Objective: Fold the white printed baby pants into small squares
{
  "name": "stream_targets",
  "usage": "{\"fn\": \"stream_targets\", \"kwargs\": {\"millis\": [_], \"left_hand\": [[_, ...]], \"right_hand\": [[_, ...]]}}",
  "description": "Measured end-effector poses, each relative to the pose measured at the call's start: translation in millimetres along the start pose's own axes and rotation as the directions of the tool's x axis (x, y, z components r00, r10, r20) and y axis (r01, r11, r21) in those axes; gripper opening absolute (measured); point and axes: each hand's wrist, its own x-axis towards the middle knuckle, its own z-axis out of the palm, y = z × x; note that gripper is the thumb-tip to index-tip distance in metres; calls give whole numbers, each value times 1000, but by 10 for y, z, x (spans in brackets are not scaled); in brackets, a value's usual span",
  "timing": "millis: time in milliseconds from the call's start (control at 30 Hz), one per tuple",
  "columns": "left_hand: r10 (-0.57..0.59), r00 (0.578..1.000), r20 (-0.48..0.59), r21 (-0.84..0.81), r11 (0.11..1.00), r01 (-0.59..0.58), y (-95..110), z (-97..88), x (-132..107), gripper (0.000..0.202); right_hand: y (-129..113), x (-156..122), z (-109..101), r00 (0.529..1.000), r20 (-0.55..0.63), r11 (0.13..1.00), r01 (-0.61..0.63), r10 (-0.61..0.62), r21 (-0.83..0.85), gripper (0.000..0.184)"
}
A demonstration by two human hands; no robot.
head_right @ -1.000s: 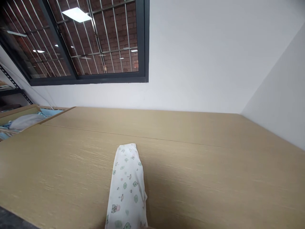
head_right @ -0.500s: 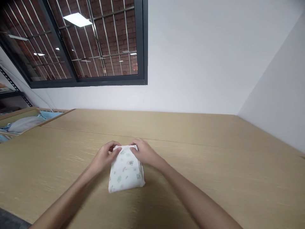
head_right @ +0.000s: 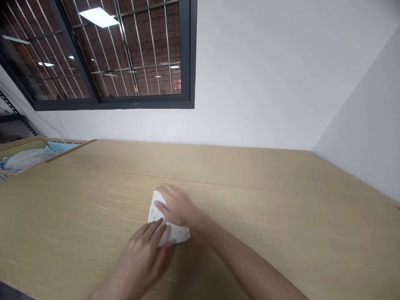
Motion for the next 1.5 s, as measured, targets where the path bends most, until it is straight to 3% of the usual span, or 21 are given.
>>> {"fn": "stream_targets", "kwargs": {"millis": [100, 200, 300, 400, 600, 733, 1033, 1200, 1367, 1500], "left_hand": [[76, 995, -62, 171, 983, -64, 152, 275, -336, 26], [65, 989, -136, 244, 969, -31, 139, 616, -557, 29], [68, 989, -132, 222, 974, -38, 76, 840, -681, 35], [14, 994, -106, 158, 987, 3, 33, 905, -721, 28], [110, 989, -103, 316, 946, -73, -4, 848, -666, 56], [93, 990, -105, 326, 944, -54, 8, 802, -649, 69], [84, 992, -88, 311, 949, -53, 44, 733, -631, 76], [109, 991, -77, 283, 955, -83, -9, 669, -597, 65], [125, 992, -17, 61, 990, -124, -242, 279, -437, 39], [79, 994, 74, -57, 996, -75, -447, 31, -356, 25]], "right_hand": [[-307, -129, 63, 950, 184, 959, 218, -251, 182, 53], [-469, -240, 183, 866, 284, 889, 311, -411, 337, 57], [-462, -306, 265, 841, 335, 876, 288, -424, 386, 56], [-335, -325, 300, 851, 355, 900, 265, -387, 345, 54], [31, -220, 385, 892, 334, 953, 273, -303, 135, 54], [260, -39, 392, 910, 312, 961, 272, -273, 49, 55], [632, 242, 324, 940, 271, 978, 209, -208, 25, 57], [585, 206, 291, 949, 250, 979, 203, -191, -20, 59], [382, -17, 102, 981, 139, 987, 147, -136, -71, 50], [247, -290, -97, 969, 229, 993, 108, -94, -50, 40]]}}
